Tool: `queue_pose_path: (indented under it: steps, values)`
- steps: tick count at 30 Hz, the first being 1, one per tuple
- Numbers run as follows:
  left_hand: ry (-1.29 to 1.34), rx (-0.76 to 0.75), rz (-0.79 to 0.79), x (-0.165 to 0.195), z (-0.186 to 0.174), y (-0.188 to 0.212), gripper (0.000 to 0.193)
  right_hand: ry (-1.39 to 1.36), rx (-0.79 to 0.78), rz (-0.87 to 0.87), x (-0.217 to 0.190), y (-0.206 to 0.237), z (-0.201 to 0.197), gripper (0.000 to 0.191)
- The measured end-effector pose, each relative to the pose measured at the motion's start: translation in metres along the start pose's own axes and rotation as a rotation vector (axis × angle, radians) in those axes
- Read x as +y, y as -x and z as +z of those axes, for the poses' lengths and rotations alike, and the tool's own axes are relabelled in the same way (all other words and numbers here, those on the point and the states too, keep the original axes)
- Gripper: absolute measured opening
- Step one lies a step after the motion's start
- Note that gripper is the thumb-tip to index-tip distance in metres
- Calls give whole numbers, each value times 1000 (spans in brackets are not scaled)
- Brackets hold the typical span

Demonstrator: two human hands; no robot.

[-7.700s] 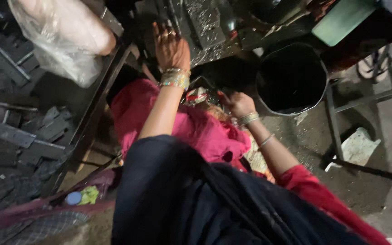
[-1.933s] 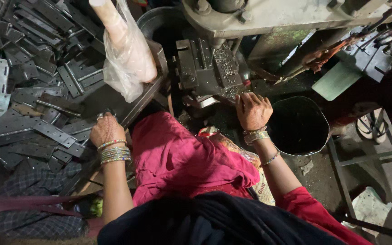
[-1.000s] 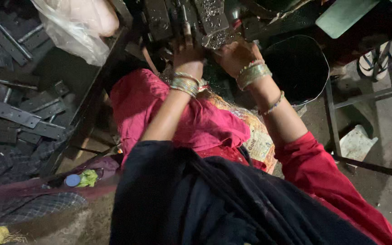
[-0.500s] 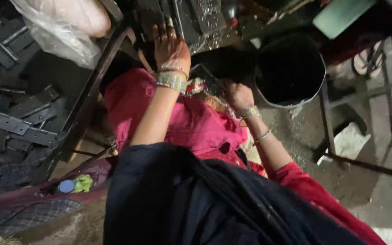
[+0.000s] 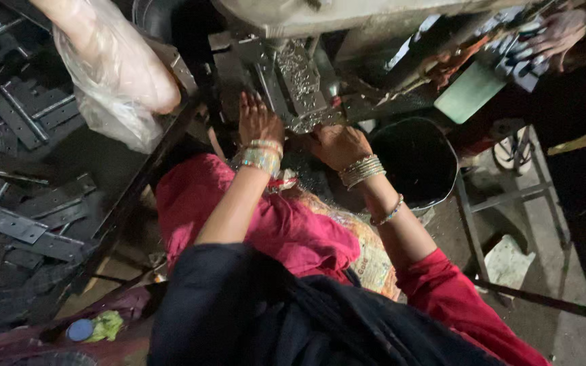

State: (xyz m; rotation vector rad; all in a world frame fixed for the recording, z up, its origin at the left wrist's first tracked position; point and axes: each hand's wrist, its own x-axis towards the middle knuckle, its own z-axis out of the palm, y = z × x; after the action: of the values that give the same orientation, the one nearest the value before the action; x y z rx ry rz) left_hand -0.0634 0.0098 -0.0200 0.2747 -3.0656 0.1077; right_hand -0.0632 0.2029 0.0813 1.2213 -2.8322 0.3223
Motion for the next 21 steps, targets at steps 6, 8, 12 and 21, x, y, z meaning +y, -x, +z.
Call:
queue_pose_path:
  steps: [6,8,12,21]
  values:
    - [-41,285,109,-9,7,-16,50,52,-115,91,-1,-4,-5,50]
    - [-22,158,32,-8,9,-17,49,17,-55,97,-3,-2,-7,48]
    - [162,220,46,-1,7,7,55,6,-30,121,-7,3,-10,40]
    - [-113,136,38,0,8,-4,48,3,-40,170,21,24,33,43]
